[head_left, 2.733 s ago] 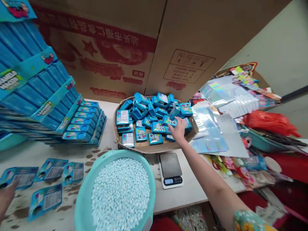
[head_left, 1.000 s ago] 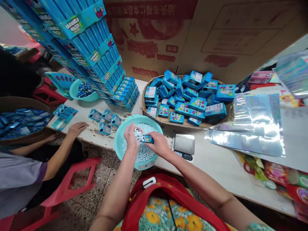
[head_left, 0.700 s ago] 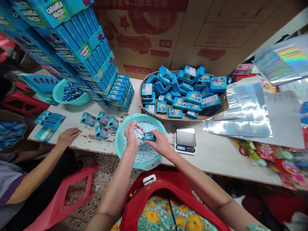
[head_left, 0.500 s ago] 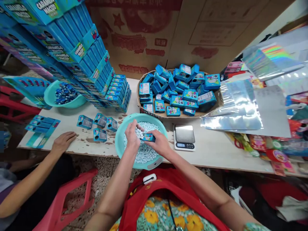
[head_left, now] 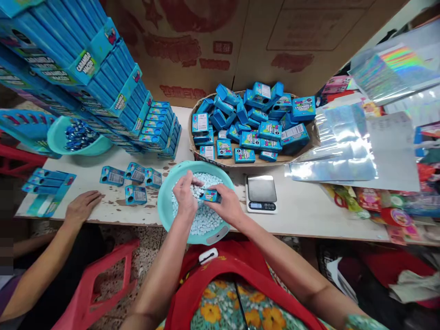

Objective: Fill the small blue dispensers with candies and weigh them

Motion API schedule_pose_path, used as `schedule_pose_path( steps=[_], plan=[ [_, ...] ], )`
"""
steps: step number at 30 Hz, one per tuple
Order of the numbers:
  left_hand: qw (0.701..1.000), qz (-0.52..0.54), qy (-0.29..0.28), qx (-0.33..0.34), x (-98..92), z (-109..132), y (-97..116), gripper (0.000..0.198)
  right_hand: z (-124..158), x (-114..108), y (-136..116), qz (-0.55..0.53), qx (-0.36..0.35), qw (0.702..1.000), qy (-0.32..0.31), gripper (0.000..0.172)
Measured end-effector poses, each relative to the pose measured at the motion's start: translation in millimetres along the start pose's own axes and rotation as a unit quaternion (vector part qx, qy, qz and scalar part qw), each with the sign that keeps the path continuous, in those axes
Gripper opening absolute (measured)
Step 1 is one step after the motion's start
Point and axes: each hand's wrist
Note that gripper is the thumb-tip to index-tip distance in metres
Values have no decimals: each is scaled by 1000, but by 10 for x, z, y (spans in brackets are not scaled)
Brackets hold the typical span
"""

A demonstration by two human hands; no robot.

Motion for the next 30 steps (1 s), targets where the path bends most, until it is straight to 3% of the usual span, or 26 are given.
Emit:
schedule_pose_path(
  steps=[10,17,22,24,26,30],
  plan=[
    [1000,5,-2,15,134,-3,-62,30,-45,-47,85,-14,4,1000,9,35],
    [999,9,-47,9,166,70,-67,26,-51,3,140,-50,14,999,13,35],
    [998,13,-66,9,-26,-44,-44,27,-10,-68,184,-98,15,995,12,34],
    [996,-63,-55,33,-156,-189,-168,28,61,-166,197,-137,10,990,21,34],
    [968,-224,-86,68,-240,-315,-403,27,145,-277,204,-168,10,985,48,34],
    [812,-516,-217,162,-164,-292,-967,31,241,-443,192,-169,14,981,95,33]
  ],
)
Point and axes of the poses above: each hand's wrist, its own z-axis away from the middle knuckle, its own x-axis out of the palm, y = z × x, and after that the axes turned 1 degree about -y, right-handed
